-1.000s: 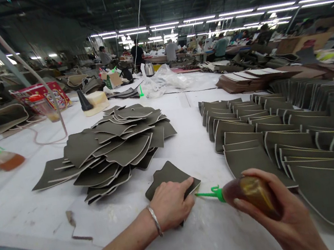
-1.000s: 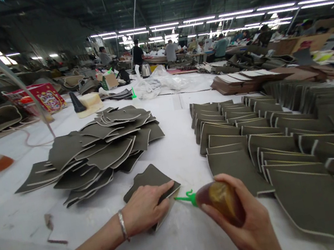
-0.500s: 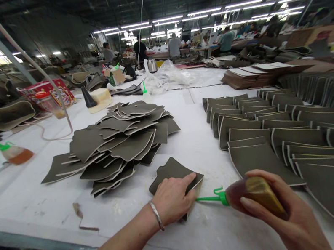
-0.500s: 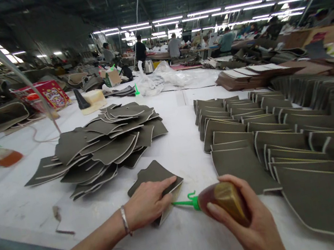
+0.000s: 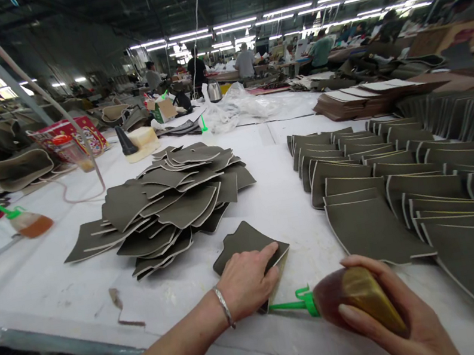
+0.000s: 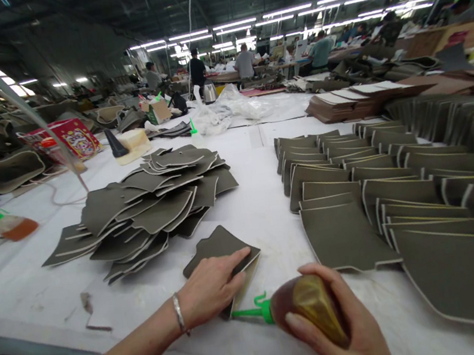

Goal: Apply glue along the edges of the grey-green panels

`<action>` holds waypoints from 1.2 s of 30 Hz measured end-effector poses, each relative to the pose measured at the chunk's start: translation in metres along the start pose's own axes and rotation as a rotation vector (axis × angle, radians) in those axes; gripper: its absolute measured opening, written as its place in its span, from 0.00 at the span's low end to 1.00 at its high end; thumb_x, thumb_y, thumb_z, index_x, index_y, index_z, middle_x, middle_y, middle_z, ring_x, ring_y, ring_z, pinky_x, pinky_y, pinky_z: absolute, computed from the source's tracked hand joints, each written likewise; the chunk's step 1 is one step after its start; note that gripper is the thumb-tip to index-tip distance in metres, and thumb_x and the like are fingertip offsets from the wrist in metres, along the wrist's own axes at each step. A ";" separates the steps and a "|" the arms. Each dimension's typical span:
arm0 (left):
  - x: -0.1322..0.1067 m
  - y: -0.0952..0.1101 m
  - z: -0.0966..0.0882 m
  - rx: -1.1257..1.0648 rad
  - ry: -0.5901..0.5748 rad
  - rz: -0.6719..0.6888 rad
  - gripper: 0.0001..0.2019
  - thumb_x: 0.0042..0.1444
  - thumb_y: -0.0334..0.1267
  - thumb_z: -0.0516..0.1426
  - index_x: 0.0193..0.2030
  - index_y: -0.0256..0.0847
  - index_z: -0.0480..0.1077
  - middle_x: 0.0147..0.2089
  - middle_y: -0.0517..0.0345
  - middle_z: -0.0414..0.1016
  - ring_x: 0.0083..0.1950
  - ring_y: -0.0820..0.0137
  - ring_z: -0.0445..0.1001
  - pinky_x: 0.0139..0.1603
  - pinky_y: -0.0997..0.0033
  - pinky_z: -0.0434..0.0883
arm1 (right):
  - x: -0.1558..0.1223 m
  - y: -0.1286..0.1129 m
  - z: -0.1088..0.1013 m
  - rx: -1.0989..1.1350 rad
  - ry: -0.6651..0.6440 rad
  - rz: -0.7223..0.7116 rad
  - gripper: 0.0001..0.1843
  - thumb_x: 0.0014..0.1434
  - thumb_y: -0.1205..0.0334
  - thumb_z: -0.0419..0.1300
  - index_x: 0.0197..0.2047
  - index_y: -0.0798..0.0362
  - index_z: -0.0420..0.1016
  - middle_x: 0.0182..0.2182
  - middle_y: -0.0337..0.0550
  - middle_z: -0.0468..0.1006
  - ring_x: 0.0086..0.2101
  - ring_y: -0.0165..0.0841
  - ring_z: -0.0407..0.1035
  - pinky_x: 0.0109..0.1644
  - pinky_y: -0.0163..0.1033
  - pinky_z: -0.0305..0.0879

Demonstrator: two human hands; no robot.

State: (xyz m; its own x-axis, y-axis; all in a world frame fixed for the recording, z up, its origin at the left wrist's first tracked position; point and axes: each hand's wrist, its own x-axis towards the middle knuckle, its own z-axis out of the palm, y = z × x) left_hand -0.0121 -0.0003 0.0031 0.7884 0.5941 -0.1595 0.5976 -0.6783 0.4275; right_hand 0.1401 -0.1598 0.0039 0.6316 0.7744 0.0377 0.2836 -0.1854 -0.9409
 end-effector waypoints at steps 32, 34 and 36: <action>0.003 0.002 -0.003 0.024 -0.035 -0.017 0.25 0.61 0.40 0.47 0.66 0.46 0.59 0.52 0.50 0.77 0.49 0.52 0.76 0.50 0.52 0.71 | 0.010 0.027 -0.005 -0.043 -0.008 -0.117 0.24 0.54 0.45 0.63 0.52 0.43 0.66 0.42 0.35 0.71 0.38 0.35 0.68 0.41 0.34 0.64; 0.004 0.002 -0.003 0.017 -0.039 -0.013 0.25 0.61 0.40 0.47 0.66 0.46 0.59 0.53 0.50 0.76 0.50 0.53 0.76 0.50 0.53 0.70 | 0.019 0.027 -0.008 -0.061 0.025 -0.112 0.24 0.54 0.44 0.63 0.51 0.43 0.66 0.41 0.36 0.71 0.38 0.36 0.68 0.42 0.36 0.63; 0.004 0.001 -0.003 0.007 -0.047 -0.010 0.25 0.62 0.39 0.46 0.66 0.47 0.60 0.54 0.51 0.76 0.51 0.53 0.75 0.51 0.54 0.70 | 0.032 0.029 -0.013 -0.098 0.083 -0.138 0.25 0.53 0.44 0.64 0.50 0.44 0.67 0.41 0.37 0.71 0.37 0.36 0.67 0.41 0.37 0.63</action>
State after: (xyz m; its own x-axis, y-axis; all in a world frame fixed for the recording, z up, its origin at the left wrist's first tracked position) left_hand -0.0085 0.0026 0.0056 0.7884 0.5799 -0.2053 0.6062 -0.6759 0.4191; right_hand 0.1777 -0.1485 -0.0182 0.6376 0.7451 0.1956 0.4384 -0.1422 -0.8875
